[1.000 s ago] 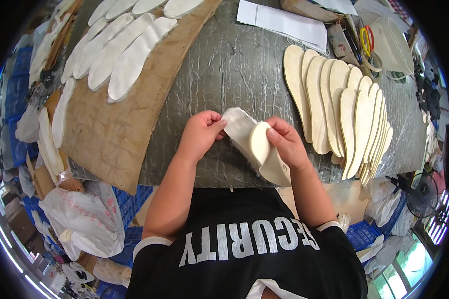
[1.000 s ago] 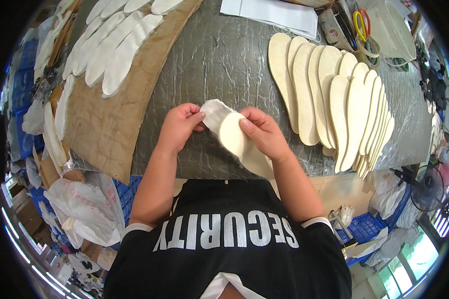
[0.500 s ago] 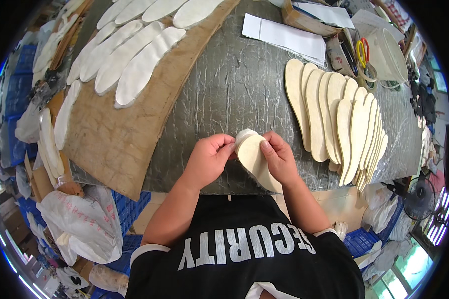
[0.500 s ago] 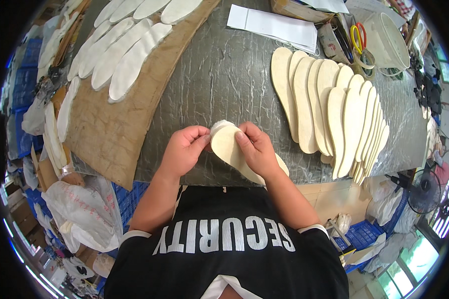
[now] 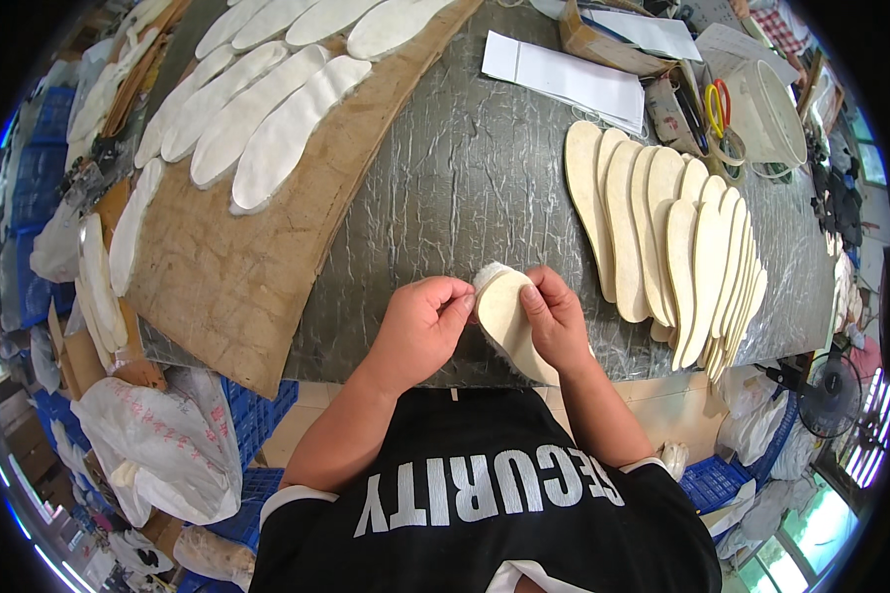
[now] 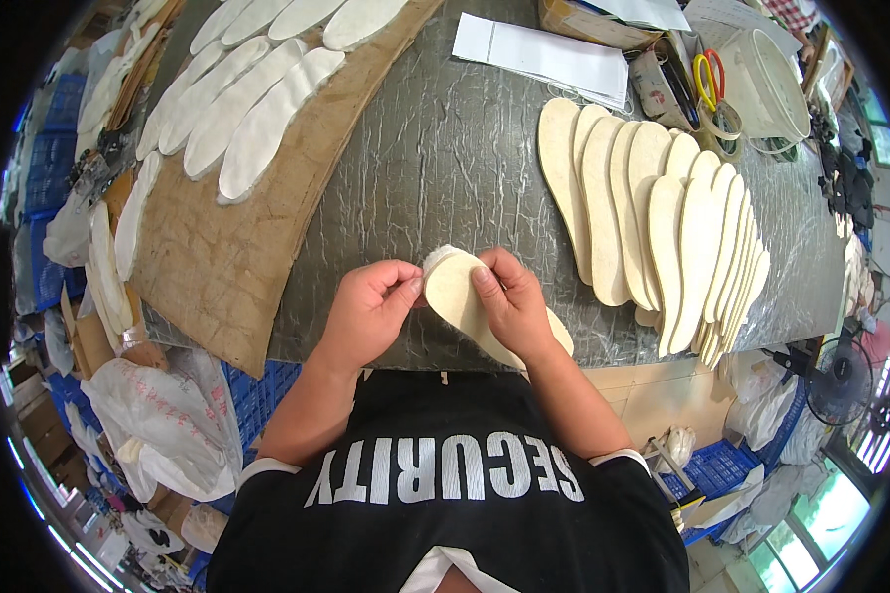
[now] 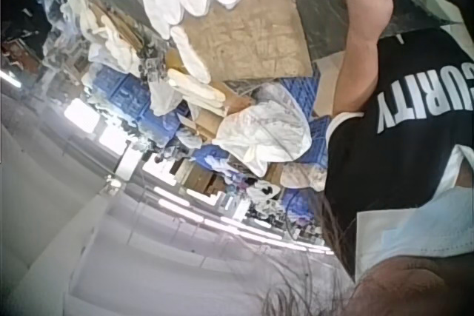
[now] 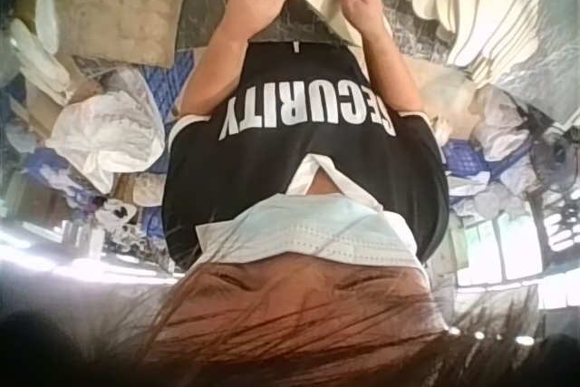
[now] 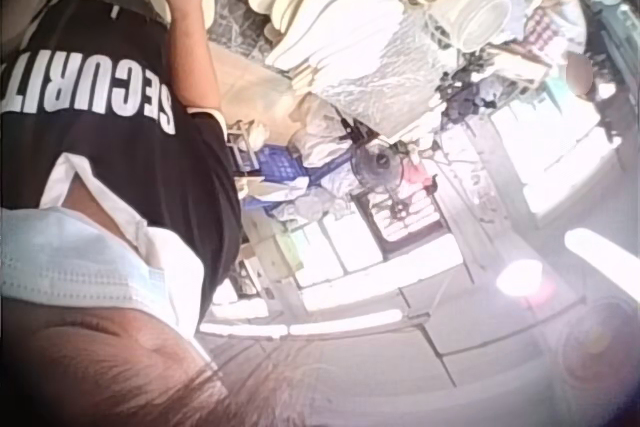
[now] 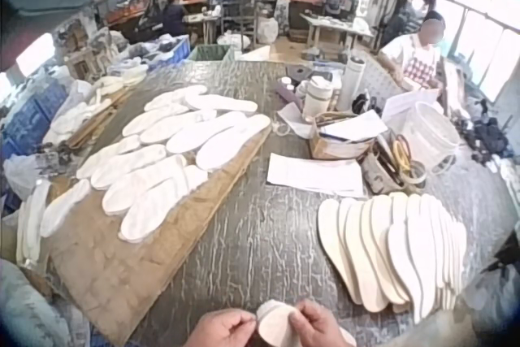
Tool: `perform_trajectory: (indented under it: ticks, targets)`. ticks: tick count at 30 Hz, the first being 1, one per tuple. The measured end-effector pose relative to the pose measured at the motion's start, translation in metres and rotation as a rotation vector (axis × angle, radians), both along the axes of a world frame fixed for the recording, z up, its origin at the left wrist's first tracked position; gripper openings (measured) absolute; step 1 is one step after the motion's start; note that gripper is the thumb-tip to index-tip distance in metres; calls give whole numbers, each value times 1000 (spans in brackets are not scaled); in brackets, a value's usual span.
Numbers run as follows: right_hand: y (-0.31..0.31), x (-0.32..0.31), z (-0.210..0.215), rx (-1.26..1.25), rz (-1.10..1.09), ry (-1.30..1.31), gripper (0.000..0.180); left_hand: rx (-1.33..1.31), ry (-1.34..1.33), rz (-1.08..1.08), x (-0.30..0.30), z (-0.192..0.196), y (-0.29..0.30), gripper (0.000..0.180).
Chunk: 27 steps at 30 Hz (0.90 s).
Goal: Peeling adhesive backing from shoe insole components and sticking them to soles.
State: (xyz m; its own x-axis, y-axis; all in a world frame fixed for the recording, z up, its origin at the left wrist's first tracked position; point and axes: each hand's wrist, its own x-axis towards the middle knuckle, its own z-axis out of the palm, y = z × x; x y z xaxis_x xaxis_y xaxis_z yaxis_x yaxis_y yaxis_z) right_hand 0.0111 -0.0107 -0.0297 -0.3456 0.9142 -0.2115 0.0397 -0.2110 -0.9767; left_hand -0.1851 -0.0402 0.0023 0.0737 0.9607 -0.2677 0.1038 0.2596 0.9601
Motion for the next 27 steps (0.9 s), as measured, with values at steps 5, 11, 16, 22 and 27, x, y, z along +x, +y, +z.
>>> perform_trajectory:
  ticks: [5, 11, 16, 22, 27]
  targets:
    - [-3, 0, -4, 4, -30, -11, 17, 20, 3, 11, 3, 7, 0, 10]
    - [-5, -5, 2, 36, -85, -46, 16, 116, 95, 0, 5, 15, 1, 10]
    - [-7, -5, 5, 118, -133, -163, 16, 109, 82, 18, 7, 18, -1, 9]
    - [-11, -5, 4, 328, -151, -212, 13, 117, 204, -34, 6, 26, -2, 13]
    - [-15, -5, 7, 613, -46, -307, 10, 137, 30, -78, -7, 13, -11, 18]
